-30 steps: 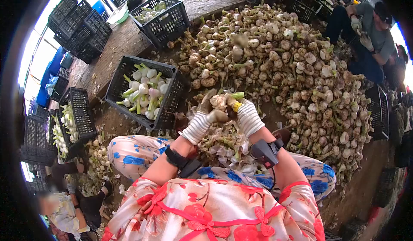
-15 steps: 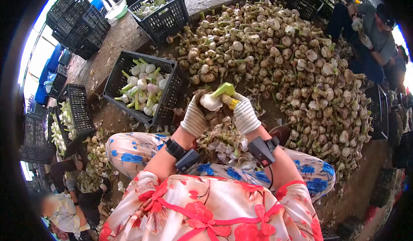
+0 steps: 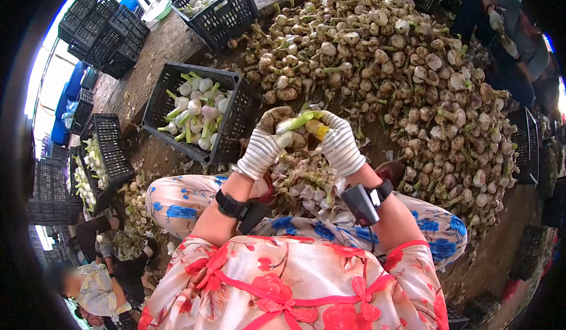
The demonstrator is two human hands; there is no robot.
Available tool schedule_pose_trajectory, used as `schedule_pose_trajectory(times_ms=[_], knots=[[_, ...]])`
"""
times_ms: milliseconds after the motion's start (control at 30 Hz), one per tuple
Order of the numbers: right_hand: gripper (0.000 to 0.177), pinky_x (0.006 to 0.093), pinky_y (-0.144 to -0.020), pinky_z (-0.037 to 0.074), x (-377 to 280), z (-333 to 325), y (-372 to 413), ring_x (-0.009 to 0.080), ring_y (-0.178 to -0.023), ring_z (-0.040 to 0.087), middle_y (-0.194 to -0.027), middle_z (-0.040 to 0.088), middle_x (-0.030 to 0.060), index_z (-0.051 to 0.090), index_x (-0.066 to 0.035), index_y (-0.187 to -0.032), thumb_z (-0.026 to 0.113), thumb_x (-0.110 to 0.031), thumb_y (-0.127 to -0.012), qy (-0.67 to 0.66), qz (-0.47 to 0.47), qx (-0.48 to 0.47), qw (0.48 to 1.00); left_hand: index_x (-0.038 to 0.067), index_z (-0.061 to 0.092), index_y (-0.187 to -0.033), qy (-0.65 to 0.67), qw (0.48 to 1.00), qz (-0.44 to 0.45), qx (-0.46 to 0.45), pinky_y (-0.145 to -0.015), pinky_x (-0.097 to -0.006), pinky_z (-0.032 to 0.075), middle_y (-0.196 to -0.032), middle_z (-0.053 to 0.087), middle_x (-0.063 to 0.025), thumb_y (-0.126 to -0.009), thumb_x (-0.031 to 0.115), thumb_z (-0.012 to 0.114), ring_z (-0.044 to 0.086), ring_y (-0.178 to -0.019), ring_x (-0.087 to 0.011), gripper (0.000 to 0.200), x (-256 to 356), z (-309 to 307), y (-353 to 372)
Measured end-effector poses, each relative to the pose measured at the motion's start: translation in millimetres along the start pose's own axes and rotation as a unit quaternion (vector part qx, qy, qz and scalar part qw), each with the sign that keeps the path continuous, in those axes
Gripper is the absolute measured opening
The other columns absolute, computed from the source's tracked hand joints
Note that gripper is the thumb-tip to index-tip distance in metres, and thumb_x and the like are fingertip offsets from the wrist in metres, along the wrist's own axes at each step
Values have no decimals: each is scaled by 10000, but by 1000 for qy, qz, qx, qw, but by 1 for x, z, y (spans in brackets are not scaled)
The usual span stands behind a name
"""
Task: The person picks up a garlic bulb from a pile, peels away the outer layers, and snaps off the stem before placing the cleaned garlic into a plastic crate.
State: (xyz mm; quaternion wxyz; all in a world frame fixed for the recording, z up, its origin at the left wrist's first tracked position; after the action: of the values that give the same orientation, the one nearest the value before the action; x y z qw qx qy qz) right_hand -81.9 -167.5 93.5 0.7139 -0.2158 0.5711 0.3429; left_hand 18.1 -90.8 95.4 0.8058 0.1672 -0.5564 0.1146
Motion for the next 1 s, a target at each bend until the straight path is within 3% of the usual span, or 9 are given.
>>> schedule_pose_trajectory(times_ms=[133,233,333,433,533,633,667,833,1000], knots=[[253,294,-589,534,35,9,0,168,-711,608,-854,613,73,543,-14,-1040,562,-177,-849,-324,114,7,939,27,439,-1147,37,999,7,-27,-717,-267,500,-924,581,-53,-682,66,677,583,-799,-144,523,9,4,2],[261,332,-566,543,39,2,-4,192,-702,611,-848,613,76,533,-20,-1041,555,-197,-851,-324,83,5,943,32,428,-1153,104,994,8,-41,-701,-262,501,-940,571,-60,-665,108,694,582,-807,-140,561,8,6,3],[292,304,-696,505,106,-98,-21,169,-754,588,-899,605,58,513,-37,-1113,535,-46,-822,-81,140,168,972,46,429,-1158,79,993,33,-79,-696,-280,519,-960,562,-63,-632,95,741,579,-825,-153,613,20,15,4],[624,236,-817,423,63,-51,-14,131,-945,523,-1196,495,69,292,-76,-1351,567,-39,-792,186,37,-67,979,52,446,-1162,39,994,-3,-100,-735,-295,523,-1025,558,-67,-651,60,738,575,-902,-175,588,3,8,-3],[545,229,-797,421,25,-28,-7,109,-922,511,-1096,543,79,407,-37,-1269,626,-172,-788,406,27,-129,904,47,444,-1200,10,994,44,-102,-811,-291,495,-1067,551,-60,-666,57,731,562,-938,-170,606,-4,7,-11],[455,244,-807,422,18,-34,2,114,-896,523,-1000,584,72,501,-19,-1177,636,-212,-788,288,174,-86,938,46,426,-1229,-23,993,66,-93,-857,-274,457,-1081,545,-59,-686,27,710,545,-956,-152,614,-5,6,-12],[341,258,-725,448,1,-35,-2,114,-757,542,-818,631,81,598,5,-996,654,-253,-780,301,76,-19,950,46,430,-1224,-48,992,99,-56,-853,-276,453,-1081,542,-59,-693,12,696,537,-964,-147,595,-5,0,-13],[303,241,-660,458,-35,-6,-6,99,-712,544,-803,640,65,602,30,-946,648,-222,-785,245,-92,-42,964,37,460,-1169,-141,987,60,-39,-816,-268,455,-1054,549,-56,-720,32,657,530,-948,-133,491,-6,2,-11],[301,216,-645,449,-6,-18,-7,79,-708,535,-796,629,47,614,10,-957,609,-257,-819,86,75,-44,993,21,482,-1131,-2,998,-17,-62,-769,-267,477,-1009,571,-57,-723,66,651,556,-883,-124,444,-10,6,-4]])
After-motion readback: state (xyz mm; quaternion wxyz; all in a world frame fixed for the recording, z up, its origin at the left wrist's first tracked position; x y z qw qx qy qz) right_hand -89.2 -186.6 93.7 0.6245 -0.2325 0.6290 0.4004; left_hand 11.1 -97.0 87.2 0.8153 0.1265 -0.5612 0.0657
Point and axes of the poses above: each hand's wrist, its own y-axis away from the middle knuckle, its own z-axis out of the palm, x = y × z, the point moved 10 cm from there along -y, towards the middle knuckle
